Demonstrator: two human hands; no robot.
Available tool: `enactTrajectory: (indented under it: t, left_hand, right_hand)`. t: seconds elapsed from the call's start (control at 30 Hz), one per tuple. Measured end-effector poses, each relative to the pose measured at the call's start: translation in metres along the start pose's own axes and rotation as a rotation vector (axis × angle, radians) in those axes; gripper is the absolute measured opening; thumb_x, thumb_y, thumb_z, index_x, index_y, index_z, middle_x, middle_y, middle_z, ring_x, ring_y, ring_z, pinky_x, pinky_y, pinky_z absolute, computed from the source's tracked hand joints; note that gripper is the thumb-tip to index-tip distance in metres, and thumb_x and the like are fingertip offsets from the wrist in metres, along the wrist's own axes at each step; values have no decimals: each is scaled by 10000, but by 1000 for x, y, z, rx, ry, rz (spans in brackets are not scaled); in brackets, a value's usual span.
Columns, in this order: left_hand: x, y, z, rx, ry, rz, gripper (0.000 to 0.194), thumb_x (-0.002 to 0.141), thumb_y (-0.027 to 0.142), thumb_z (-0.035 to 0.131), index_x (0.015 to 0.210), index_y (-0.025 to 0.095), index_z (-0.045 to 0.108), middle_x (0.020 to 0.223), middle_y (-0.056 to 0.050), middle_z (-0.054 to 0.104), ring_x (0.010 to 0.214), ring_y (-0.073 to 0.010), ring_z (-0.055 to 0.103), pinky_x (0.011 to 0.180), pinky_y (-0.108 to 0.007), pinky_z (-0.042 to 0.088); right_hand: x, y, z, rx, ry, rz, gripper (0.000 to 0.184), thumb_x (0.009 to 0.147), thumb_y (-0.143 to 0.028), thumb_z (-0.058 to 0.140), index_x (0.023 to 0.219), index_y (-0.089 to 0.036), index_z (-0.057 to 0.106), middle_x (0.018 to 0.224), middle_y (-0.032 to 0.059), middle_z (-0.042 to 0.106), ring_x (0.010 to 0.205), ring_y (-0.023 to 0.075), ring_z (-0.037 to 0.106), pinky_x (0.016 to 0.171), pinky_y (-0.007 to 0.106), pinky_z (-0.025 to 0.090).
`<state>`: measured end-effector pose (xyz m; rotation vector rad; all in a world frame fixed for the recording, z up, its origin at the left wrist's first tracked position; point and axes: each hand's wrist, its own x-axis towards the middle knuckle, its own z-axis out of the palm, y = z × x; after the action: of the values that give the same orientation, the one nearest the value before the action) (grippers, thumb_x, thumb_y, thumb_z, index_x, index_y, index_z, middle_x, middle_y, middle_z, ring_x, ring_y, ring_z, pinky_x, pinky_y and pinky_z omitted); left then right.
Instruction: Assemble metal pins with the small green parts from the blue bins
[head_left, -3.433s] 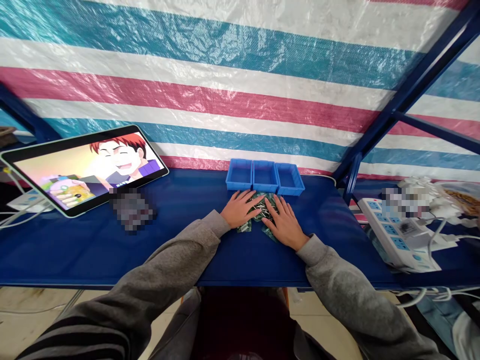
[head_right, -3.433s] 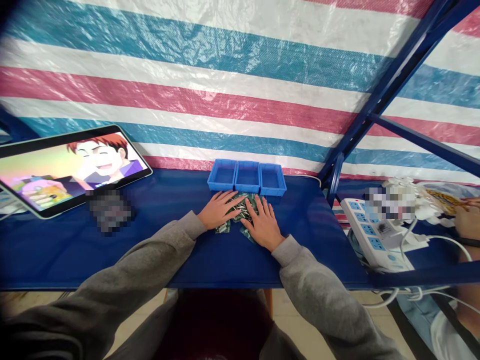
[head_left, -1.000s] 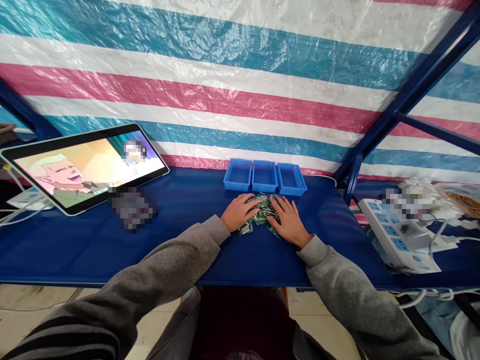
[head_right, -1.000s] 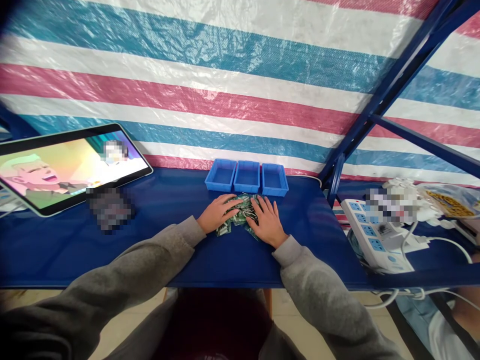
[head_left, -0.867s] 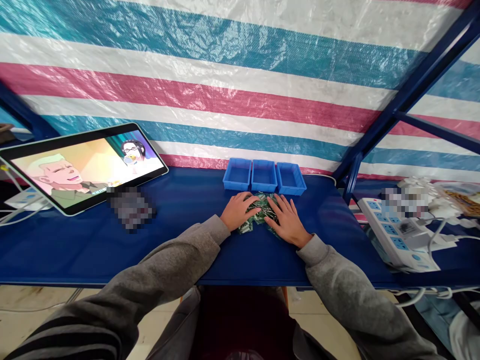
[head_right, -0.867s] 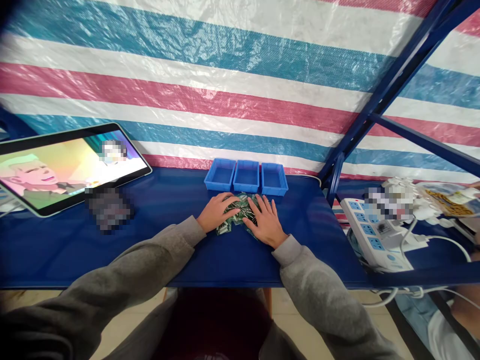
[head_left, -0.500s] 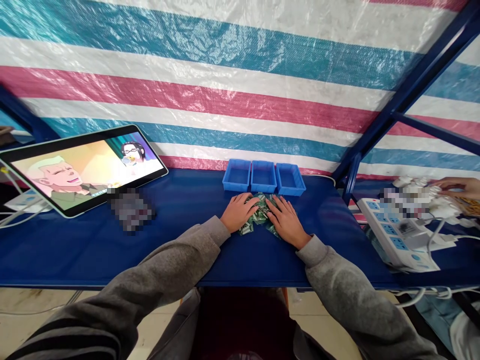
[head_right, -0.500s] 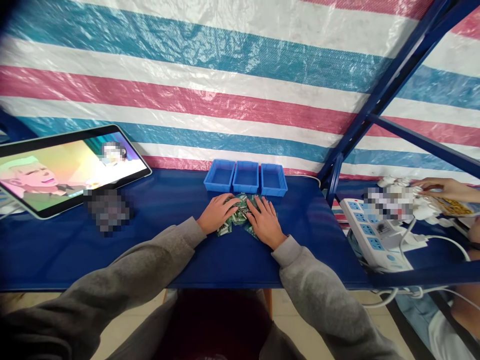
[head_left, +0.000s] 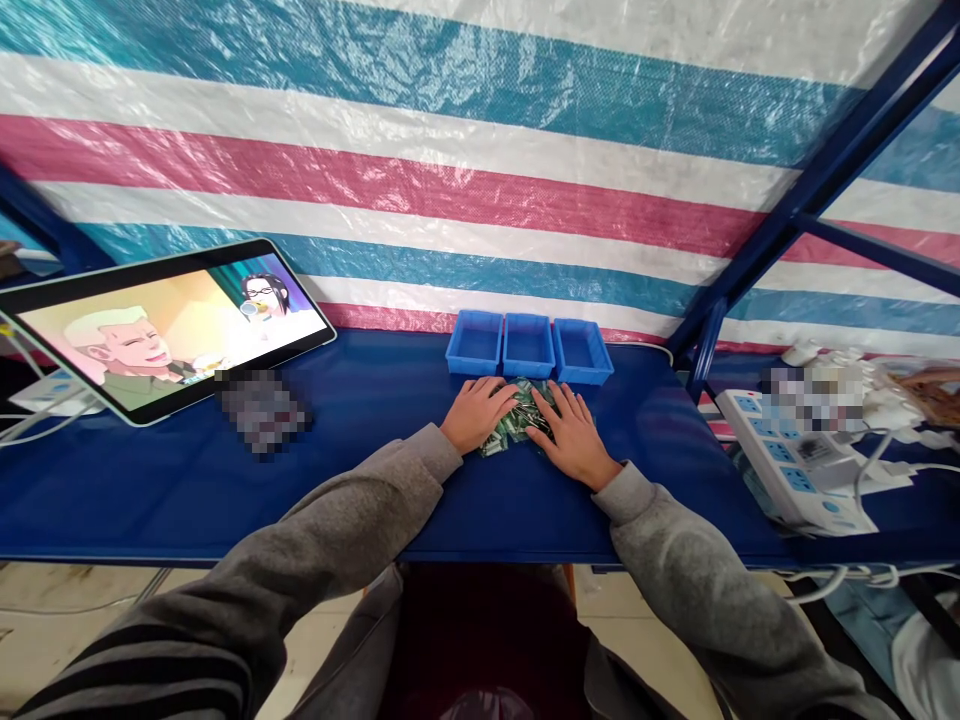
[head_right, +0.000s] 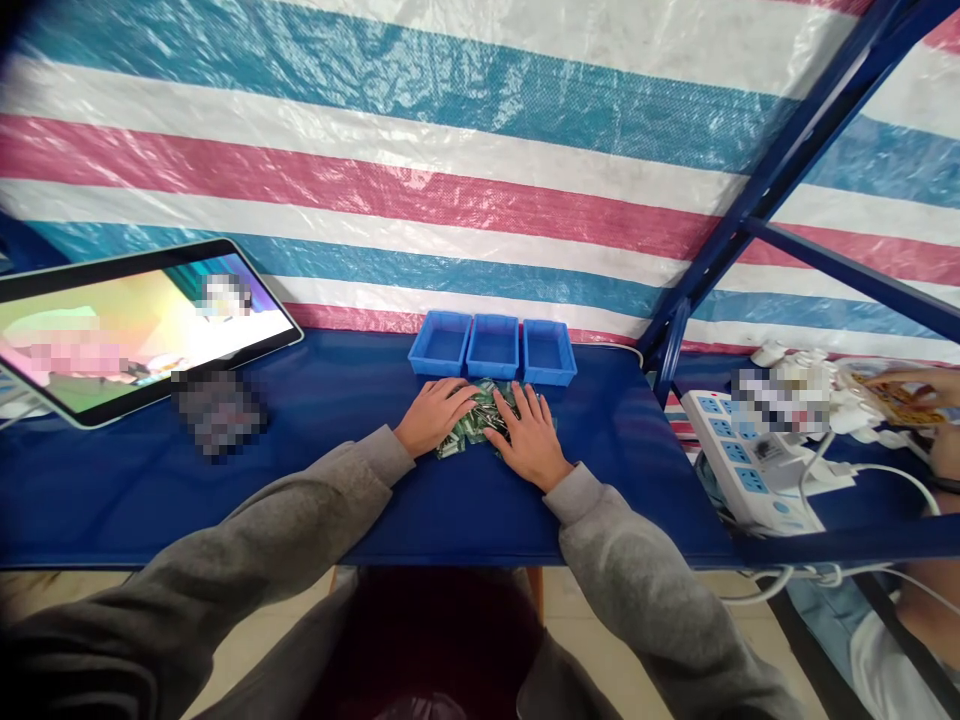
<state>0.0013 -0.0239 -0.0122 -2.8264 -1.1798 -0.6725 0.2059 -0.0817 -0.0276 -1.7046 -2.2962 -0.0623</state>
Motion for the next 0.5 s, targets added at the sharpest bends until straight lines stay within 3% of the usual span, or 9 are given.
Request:
enactTrajectory:
  t: [0.3, 0.5]
  left_hand:
    - [1, -13, -2, -26, -48, 93, 512, 1031, 429, 185, 1279, 191, 565, 1246, -128, 595, 1152, -259, 545, 913, -390, 443]
    - [1, -18, 1, -114, -32, 49, 476, 1035, 367, 195, 1255, 208, 585, 1213, -119, 609, 1136, -251, 556, 922, -393, 467]
  right_hand:
    - [4, 5, -1, 32, 3, 5, 493, 1004, -406, 320, 1440, -230, 469, 1522, 107, 390, 1421, 299, 316, 1144, 491, 292]
    - [6, 13, 7, 105, 46, -9, 464, 997, -345, 316, 1404, -252, 517, 1498, 67, 434, 1413, 300, 322, 1123, 527, 336]
